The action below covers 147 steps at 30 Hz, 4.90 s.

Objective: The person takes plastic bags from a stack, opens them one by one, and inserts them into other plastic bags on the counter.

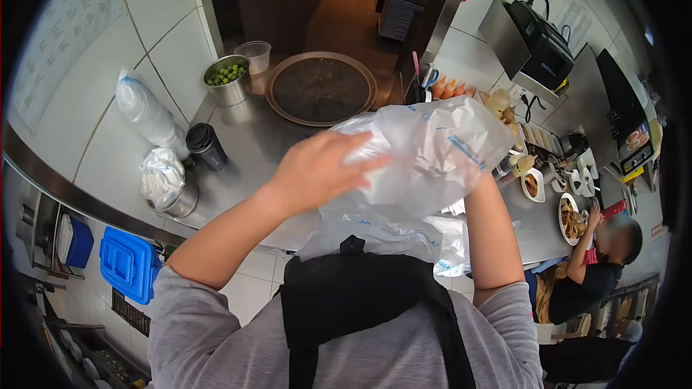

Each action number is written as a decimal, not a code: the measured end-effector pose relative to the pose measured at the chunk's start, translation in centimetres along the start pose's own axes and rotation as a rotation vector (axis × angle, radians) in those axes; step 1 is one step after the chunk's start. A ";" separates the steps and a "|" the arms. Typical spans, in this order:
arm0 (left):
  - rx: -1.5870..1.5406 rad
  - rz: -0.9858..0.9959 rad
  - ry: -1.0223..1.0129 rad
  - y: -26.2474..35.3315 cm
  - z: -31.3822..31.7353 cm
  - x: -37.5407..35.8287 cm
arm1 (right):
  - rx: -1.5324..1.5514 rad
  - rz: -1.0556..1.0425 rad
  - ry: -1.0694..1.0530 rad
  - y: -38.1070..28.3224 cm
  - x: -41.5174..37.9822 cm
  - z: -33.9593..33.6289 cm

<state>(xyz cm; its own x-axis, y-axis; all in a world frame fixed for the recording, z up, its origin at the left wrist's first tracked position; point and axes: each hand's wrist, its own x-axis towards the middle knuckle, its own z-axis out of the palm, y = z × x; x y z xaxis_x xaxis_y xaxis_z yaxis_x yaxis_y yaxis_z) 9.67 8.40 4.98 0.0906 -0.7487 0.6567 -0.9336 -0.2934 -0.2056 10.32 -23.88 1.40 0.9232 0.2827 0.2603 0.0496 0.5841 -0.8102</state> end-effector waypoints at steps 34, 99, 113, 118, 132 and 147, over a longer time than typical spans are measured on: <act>-0.747 -0.937 -0.002 -1.7 -0.3 -2.1 | -0.343 0.069 0.327 7.5 -5.7 0.5; -1.293 -1.528 0.335 3.2 23.8 -19.3 | -1.191 0.548 0.311 17.3 -7.6 -3.2; -0.615 -0.357 0.225 7.7 8.7 -7.5 | -1.362 0.091 0.428 5.2 -18.8 7.2; -0.978 -0.502 -0.095 8.6 7.6 -0.7 | -1.200 -0.203 0.473 3.2 -18.5 11.7; -1.560 -1.097 0.223 5.9 3.1 -3.0 | -1.385 0.331 0.883 0.8 -23.5 6.3; -0.949 -0.627 0.108 7.8 1.2 3.0 | -1.601 -0.338 0.113 -0.8 -8.1 17.8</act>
<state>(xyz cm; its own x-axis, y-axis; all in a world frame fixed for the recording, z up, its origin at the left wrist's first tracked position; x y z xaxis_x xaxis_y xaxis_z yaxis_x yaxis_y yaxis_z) 3.14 3.10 4.48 0.6461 -0.5601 0.5185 -0.6238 0.0040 0.7815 -3.98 -13.14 9.30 0.8071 0.2178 0.5488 0.4972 -0.7521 -0.4327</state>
